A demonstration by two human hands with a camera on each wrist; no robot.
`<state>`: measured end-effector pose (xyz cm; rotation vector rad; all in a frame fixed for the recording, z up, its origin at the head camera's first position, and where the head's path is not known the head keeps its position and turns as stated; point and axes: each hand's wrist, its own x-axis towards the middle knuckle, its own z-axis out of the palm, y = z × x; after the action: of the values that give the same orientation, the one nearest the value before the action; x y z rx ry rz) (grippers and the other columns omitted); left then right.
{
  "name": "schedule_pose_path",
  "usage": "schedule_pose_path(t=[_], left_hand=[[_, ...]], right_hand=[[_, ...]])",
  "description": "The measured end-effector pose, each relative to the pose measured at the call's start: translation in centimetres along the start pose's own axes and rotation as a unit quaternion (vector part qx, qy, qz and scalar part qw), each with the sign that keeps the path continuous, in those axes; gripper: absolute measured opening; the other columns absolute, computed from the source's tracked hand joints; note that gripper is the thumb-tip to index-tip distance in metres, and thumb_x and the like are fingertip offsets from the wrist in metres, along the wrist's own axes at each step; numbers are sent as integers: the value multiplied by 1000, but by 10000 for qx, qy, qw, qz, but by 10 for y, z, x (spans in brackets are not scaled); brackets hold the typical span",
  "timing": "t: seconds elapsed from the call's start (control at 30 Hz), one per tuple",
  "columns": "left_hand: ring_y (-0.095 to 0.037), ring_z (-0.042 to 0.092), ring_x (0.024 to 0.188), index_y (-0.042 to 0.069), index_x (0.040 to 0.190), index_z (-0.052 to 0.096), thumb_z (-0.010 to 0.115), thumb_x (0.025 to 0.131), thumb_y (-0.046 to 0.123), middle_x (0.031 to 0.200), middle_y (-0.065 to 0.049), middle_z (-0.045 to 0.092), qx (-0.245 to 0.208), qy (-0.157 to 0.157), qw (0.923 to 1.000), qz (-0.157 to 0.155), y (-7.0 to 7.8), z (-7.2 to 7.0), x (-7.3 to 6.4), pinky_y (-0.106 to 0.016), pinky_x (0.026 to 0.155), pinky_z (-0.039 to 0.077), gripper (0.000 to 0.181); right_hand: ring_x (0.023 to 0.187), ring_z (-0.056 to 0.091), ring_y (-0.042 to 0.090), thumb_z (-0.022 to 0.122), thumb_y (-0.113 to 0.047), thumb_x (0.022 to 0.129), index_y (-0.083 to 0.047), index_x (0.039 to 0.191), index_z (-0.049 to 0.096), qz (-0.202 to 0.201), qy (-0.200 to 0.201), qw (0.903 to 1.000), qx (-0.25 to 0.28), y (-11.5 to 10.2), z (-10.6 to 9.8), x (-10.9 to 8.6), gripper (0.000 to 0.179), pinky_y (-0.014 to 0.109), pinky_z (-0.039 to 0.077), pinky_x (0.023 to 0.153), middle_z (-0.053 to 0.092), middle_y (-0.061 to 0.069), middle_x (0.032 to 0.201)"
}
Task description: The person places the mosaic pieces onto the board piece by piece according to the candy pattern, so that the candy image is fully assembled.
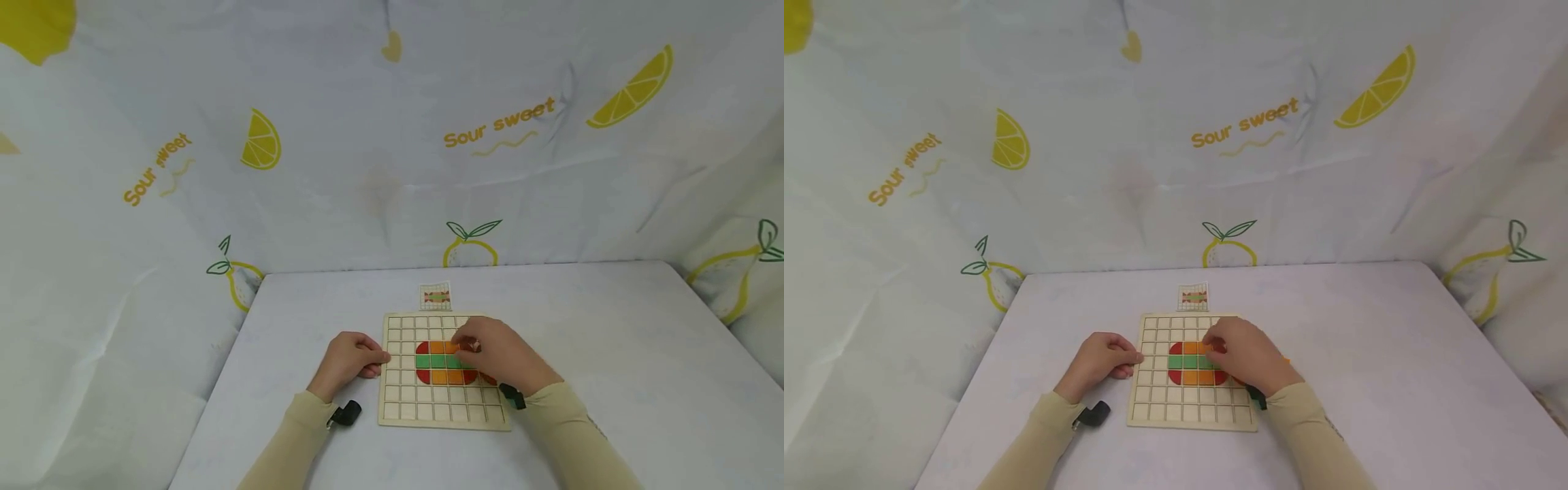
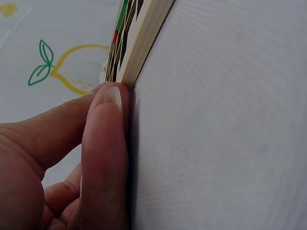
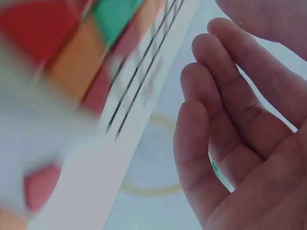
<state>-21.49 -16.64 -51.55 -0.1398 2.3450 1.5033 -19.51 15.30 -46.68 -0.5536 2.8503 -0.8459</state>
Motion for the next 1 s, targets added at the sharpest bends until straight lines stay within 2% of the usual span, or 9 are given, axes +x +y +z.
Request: schedule_pose_path(t=[0.13, 0.27, 0.43, 0.67, 1.0], left_hand=[[-12, 72, 63, 7, 96, 76, 94, 84, 25, 75, -6, 77, 26, 4, 10000, -7, -1, 0, 1, -26, 63, 65, 29], [-12, 72, 63, 7, 96, 76, 94, 84, 25, 76, -6, 77, 29, 26, 10000, -35, 0, -1, 0, -26, 64, 66, 28], [-12, 72, 64, 7, 96, 77, 94, 84, 25, 76, -5, 77, 50, 84, 9999, -102, 0, -1, -1, -26, 64, 66, 28], [-12, 72, 63, 7, 96, 77, 94, 84, 25, 75, -5, 76, 82, 66, 9999, -37, -1, 0, 0, -26, 64, 65, 28], [-12, 72, 64, 8, 96, 77, 94, 84, 26, 76, -5, 77, 76, 49, 9999, -103, 1, 2, -1, -26, 64, 65, 27]], right_hand=[[104, 67, 21, 81, -17, 97, -16, 113, 80, 513, 110, 9986, 74, 27, -16, -8, 16, 46, 63, 94, 74, -4, 107], [107, 66, 26, 80, -17, 97, -13, 119, 79, 889, 132, 9959, 104, 51, -27, -17, 22, 46, 64, 91, 74, 3, 114], [107, 66, 29, 80, -18, 96, -10, 118, 80, 1040, 123, 9944, 127, 70, -32, -26, 23, 49, 63, 92, 75, 6, 113], [106, 68, 25, 79, -16, 96, -10, 116, 79, 1182, -57, 9924, 329, 80, -31, -33, 21, 47, 65, 94, 76, 5, 114], [97, 66, 19, 82, -18, 95, -11, 110, 80, 1101, -89, 9935, 283, 83, -27, -30, 17, 37, 63, 86, 75, 1, 107]])
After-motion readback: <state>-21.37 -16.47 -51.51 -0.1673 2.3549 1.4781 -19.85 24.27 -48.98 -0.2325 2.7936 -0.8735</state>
